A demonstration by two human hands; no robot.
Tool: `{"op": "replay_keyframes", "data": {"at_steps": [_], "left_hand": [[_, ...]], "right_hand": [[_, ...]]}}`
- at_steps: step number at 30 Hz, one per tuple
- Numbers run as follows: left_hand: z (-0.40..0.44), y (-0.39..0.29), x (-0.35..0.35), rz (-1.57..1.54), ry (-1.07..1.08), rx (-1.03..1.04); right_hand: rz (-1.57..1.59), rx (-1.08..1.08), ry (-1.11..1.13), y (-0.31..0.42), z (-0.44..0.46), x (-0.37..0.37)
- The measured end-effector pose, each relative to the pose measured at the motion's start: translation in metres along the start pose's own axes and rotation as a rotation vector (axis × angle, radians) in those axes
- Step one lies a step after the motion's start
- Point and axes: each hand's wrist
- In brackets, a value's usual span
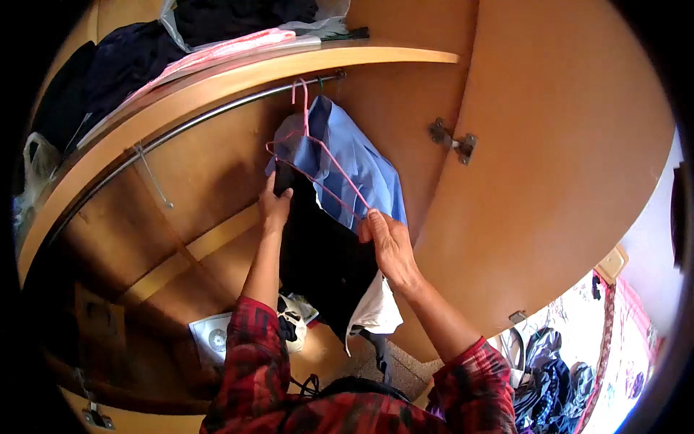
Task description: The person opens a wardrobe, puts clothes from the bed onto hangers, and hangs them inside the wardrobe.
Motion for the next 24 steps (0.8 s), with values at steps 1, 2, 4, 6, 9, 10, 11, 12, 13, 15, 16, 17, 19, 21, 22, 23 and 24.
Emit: {"op": "replay_keyframes", "data": {"at_steps": [1,2,4,6,9,10,11,12,13,15,16,17,19,21,22,23,24], "left_hand": [[0.012,0.006,0.001,-0.005,-0.005,0.003],[0.022,0.011,0.003,-0.051,0.038,0.023],[0.039,0.005,0.0,-0.097,0.078,0.047],[0.053,0.0,0.001,-0.154,0.101,-0.053],[0.077,0.011,0.003,-0.227,0.114,-0.016],[0.081,0.012,0.004,-0.237,0.095,-0.06],[0.083,0.013,0.003,-0.238,0.094,-0.058],[0.087,0.026,0.009,-0.189,0.131,-0.105],[0.092,0.04,0.016,-0.139,0.167,-0.152],[0.097,0.082,0.038,-0.103,0.206,-0.156],[0.095,0.089,0.041,-0.068,0.247,-0.16],[0.092,0.097,0.045,-0.071,0.247,-0.173],[0.067,0.09,0.052,-0.14,0.292,-0.239],[0.05,0.096,0.057,0.01,0.267,-0.165],[0.043,0.111,0.059,0.027,0.305,-0.168],[0.028,0.077,0.045,-0.02,0.307,-0.126],[0.005,0.048,0.036,-0.096,0.222,-0.115]], "right_hand": [[-0.004,-0.006,0.002,-0.006,0.012,0.003],[-0.012,0.016,-0.013,-0.01,0.024,0.007],[-0.031,0.019,-0.04,-0.01,0.045,0.015],[-0.03,0.044,-0.022,-0.012,0.064,0.022],[-0.023,0.067,-0.004,-0.018,0.092,0.032],[-0.017,0.097,-0.041,-0.015,0.099,0.035],[-0.011,0.122,-0.077,-0.011,0.103,0.038],[0.047,0.153,-0.112,-0.02,0.111,0.043],[0.046,0.153,-0.112,-0.03,0.115,0.045],[0.015,0.185,-0.128,-0.045,0.118,0.048],[-0.033,0.194,-0.105,-0.049,0.113,0.048],[-0.039,0.203,-0.098,-0.056,0.113,0.047],[-0.107,0.091,-0.11,-0.083,0.108,0.042],[-0.189,0.114,-0.057,-0.086,0.111,0.031],[-0.152,0.123,0.001,-0.087,0.115,0.025],[-0.098,0.117,-0.015,-0.091,0.117,0.023],[-0.024,0.116,0.015,-0.09,0.116,0.017]]}}
Point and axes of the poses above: each hand's wrist, its own z-axis towards the middle knuckle, its own x-axis out of the palm, y = z × x, and after that the axes turned 4 degrees about z, right-handed
